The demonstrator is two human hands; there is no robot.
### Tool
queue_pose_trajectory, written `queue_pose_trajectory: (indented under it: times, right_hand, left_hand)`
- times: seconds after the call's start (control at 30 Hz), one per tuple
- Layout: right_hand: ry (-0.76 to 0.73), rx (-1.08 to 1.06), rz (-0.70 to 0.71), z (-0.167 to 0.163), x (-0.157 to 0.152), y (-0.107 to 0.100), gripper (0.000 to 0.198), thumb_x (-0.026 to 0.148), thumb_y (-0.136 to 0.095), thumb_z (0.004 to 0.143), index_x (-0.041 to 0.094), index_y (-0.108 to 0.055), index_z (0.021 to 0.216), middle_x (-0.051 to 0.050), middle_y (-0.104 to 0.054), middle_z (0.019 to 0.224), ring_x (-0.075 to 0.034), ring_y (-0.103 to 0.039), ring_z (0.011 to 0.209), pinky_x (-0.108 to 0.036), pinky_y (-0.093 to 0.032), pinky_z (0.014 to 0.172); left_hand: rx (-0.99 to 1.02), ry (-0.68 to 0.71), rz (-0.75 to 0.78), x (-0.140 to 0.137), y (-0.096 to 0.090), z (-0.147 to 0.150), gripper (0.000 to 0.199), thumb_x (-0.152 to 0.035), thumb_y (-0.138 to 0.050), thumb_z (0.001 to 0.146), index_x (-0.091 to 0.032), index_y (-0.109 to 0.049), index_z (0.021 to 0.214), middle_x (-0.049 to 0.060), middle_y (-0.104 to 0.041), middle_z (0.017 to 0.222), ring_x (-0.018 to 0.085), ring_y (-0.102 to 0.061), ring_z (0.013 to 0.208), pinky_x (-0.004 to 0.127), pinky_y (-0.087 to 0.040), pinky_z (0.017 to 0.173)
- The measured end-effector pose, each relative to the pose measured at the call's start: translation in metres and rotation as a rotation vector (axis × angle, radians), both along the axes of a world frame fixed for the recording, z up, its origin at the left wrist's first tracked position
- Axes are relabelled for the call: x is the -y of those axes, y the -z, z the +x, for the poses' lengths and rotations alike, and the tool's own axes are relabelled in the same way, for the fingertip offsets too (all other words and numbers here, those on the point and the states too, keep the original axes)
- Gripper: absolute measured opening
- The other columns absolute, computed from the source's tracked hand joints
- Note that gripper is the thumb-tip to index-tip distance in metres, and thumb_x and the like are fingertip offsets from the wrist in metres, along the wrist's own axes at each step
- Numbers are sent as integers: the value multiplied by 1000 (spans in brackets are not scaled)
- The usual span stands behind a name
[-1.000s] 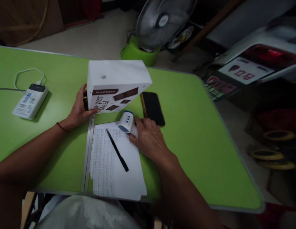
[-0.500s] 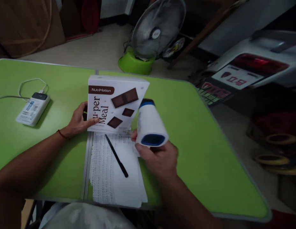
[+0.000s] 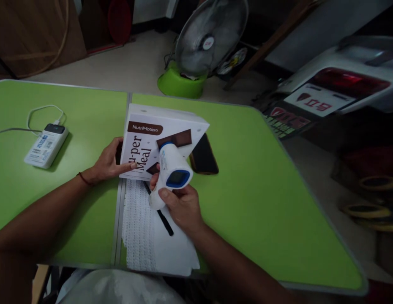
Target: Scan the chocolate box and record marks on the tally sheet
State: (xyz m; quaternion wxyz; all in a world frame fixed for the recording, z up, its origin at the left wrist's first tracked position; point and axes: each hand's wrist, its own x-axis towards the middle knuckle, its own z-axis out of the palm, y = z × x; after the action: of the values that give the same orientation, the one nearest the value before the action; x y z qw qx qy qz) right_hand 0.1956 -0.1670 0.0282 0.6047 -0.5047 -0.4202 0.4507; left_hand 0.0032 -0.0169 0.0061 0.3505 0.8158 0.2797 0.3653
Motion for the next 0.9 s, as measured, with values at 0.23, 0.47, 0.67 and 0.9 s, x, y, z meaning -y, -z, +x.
queue_pose_trajectory:
  times: [0.23,0.47,0.67,0.9]
  right_hand:
    - [-2,-24,-28,0,2,0,21,36,-82,72,24,-76,87,-3,-81,84,-20,-76,72,-34,-64,66]
    - [21,9,-22,3,1,-3,18,34,-81,70,23,-75,84,-2,-80,78,-19,-75,67,-34,-66,64]
    - [3,51,-14,4,2,0,17,35,-78,74,24,-75,86,-2,-80,79,-19,-75,68,-35,-66,64]
    - [-7,-16,-21,4,3,0,19,35,-81,72,24,-75,86,-2,-80,80,-19,-75,69,-35,-65,64]
  left_hand:
    - [10,14,-2,0,0,0,70,-66,-72,80,-22,-48,128,13,-66,120,28,-67,103,46,-60,84]
    - [5,34,-9,0,-1,0,71,-64,-73,80,-22,-47,131,13,-65,121,28,-66,105,46,-60,83]
    - [-5,22,28,-2,1,-1,71,-67,-71,81,-23,-46,131,12,-65,120,28,-66,103,46,-60,84]
    - [8,28,-11,-1,1,-1,71,-65,-72,80,-22,-47,131,13,-64,120,29,-66,104,47,-59,83]
